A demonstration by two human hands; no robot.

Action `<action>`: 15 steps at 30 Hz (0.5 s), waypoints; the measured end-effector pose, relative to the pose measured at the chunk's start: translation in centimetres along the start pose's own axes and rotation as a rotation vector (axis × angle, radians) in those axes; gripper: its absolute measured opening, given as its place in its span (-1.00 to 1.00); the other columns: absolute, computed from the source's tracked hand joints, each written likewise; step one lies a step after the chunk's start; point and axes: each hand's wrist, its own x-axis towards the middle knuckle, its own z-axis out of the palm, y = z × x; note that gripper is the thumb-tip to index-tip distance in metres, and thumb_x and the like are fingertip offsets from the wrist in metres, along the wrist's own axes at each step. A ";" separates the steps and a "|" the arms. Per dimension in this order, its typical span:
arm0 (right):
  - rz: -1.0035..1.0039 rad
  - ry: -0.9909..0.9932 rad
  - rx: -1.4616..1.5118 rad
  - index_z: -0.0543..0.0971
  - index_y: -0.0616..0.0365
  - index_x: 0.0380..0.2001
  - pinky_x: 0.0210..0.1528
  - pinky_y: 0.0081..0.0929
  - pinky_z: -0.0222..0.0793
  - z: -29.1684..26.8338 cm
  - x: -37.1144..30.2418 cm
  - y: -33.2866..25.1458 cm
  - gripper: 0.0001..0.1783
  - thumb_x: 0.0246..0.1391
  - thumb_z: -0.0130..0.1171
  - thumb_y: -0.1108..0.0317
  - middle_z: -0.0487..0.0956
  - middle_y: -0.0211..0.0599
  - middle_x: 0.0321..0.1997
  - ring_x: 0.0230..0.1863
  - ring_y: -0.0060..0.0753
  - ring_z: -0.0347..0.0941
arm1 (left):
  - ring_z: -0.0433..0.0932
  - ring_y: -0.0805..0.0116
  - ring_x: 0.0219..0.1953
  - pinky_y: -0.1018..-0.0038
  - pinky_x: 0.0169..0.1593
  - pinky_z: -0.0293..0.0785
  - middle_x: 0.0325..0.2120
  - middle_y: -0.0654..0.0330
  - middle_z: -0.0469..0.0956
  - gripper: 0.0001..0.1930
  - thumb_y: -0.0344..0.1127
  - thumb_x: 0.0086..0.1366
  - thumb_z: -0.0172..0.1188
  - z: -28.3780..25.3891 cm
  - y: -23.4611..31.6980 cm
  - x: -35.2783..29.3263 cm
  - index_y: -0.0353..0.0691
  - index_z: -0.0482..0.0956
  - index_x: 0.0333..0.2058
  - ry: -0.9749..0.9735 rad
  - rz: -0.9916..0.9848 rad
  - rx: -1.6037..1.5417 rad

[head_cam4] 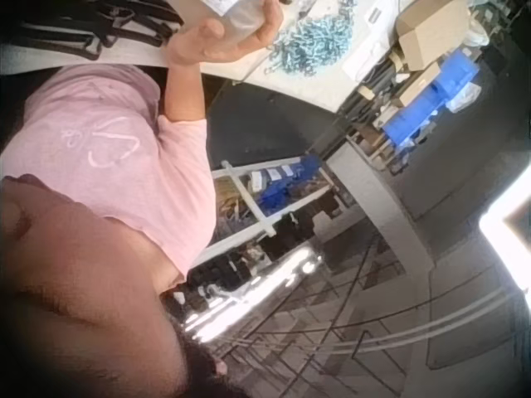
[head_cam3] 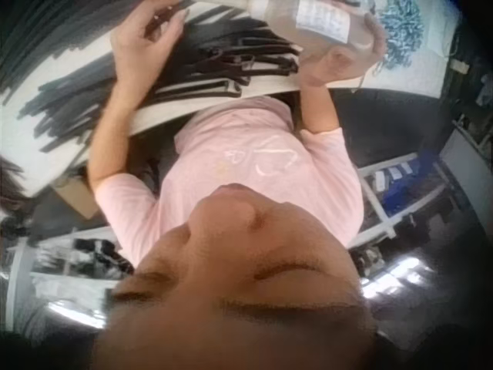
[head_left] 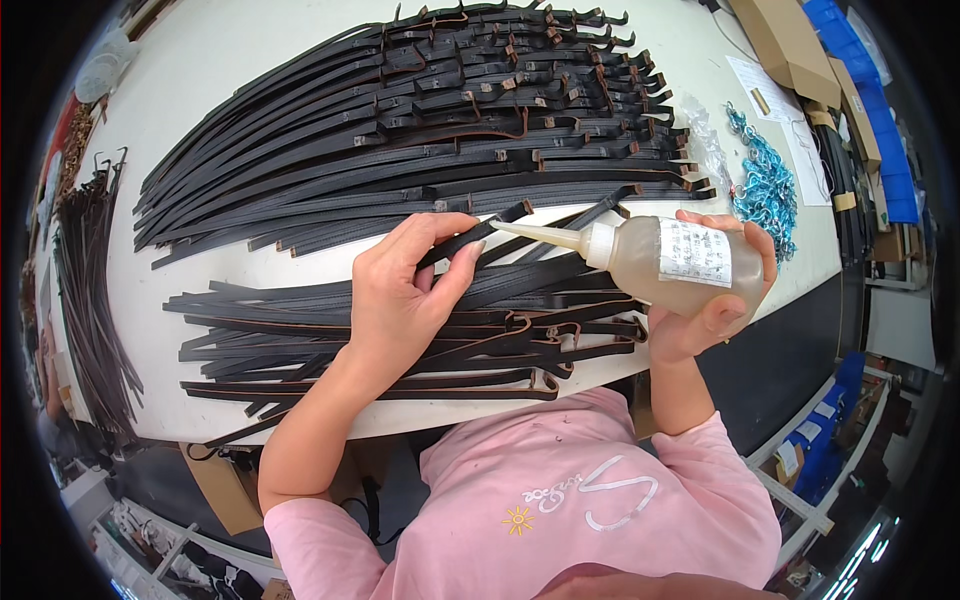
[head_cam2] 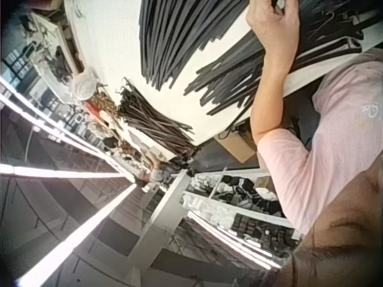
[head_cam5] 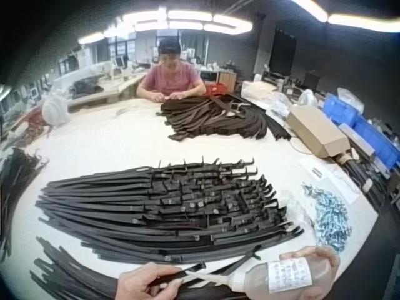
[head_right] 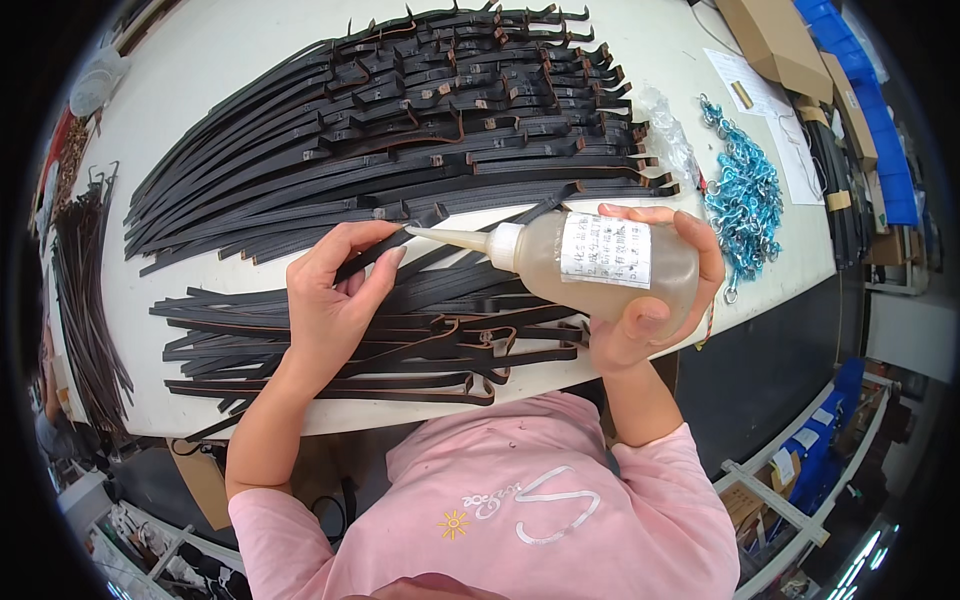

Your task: The person applies glue from a bottle to the ends of black strap-like objects and inserts small metal pieces into the glued ends. They repeat this process for multiple straps, handling them one at a time on a white table.

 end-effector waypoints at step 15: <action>-0.035 0.006 -0.017 0.21 0.22 0.24 0.13 -0.08 0.54 0.0 -0.1 0.2 -0.11 0.25 0.00 -0.39 0.46 0.03 0.01 0.03 -0.05 0.55 | 0.29 0.77 -0.55 0.74 -0.53 0.14 -0.41 0.36 0.61 -0.82 -0.51 0.24 0.35 0.1 0.1 -0.1 -0.29 0.68 -0.16 -0.008 -0.013 -0.005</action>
